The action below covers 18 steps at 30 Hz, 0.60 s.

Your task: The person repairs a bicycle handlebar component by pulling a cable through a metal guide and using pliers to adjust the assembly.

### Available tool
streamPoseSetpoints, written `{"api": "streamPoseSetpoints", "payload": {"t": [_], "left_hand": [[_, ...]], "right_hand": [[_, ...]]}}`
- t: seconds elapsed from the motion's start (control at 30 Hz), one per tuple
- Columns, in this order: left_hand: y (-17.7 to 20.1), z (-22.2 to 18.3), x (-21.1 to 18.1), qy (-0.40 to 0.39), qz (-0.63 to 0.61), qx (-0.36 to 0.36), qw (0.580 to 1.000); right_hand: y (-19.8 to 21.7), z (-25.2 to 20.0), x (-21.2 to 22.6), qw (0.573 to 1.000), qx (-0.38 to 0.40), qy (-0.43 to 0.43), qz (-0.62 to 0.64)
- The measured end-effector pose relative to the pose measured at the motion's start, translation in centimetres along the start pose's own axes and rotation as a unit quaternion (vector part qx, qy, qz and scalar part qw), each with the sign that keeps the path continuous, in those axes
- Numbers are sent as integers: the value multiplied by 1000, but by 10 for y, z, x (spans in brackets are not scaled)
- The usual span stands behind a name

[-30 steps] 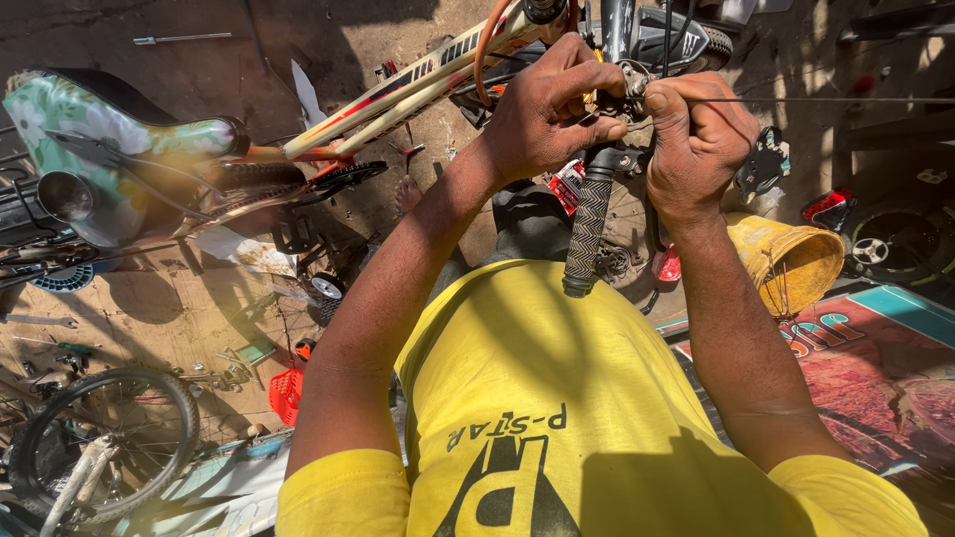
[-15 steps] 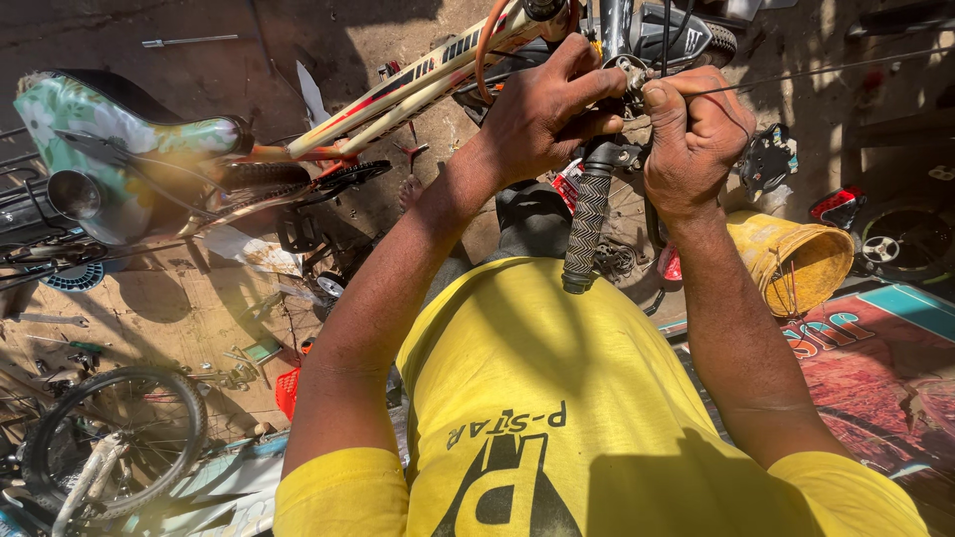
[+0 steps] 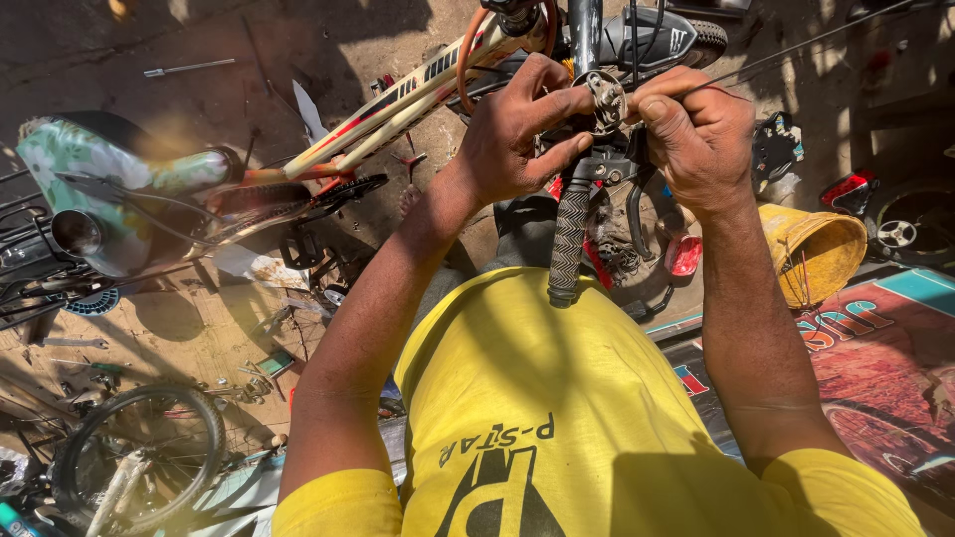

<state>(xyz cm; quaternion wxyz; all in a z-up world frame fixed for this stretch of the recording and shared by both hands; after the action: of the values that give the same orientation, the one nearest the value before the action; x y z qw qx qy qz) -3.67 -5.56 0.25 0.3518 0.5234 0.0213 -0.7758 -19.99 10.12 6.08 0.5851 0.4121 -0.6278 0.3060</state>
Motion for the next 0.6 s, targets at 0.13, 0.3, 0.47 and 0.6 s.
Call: {"api": "streamPoseSetpoints", "payload": {"t": [0.13,0.3,0.47,0.6], "left_hand": [[-5,1,3,66,-90,16,994],[-10,1,4,74,-125,8,989],[-11,0,4,81,-121,2,989],[-12,-1,6,83,-126,5,988]], "right_hand": [[2,1,5,999,22,21,-24],[-4,3,15,976,62,134,-159],[-6,4,18,977,53,138,-152],[-8,7,17,975,63,144,-157]]}}
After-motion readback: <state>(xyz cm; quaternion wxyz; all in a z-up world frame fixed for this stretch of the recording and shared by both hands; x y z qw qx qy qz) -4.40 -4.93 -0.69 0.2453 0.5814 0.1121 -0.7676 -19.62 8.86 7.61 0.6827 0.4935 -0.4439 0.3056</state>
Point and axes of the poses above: each hand's wrist, its own z-axis towards the middle knuckle, its own y-axis out of the back of the hand, x = y × z, the point moved 3 cm from there along z, towards the middle knuckle, and after that the axes turned 8 degrees about z, right-handed, at the moved point
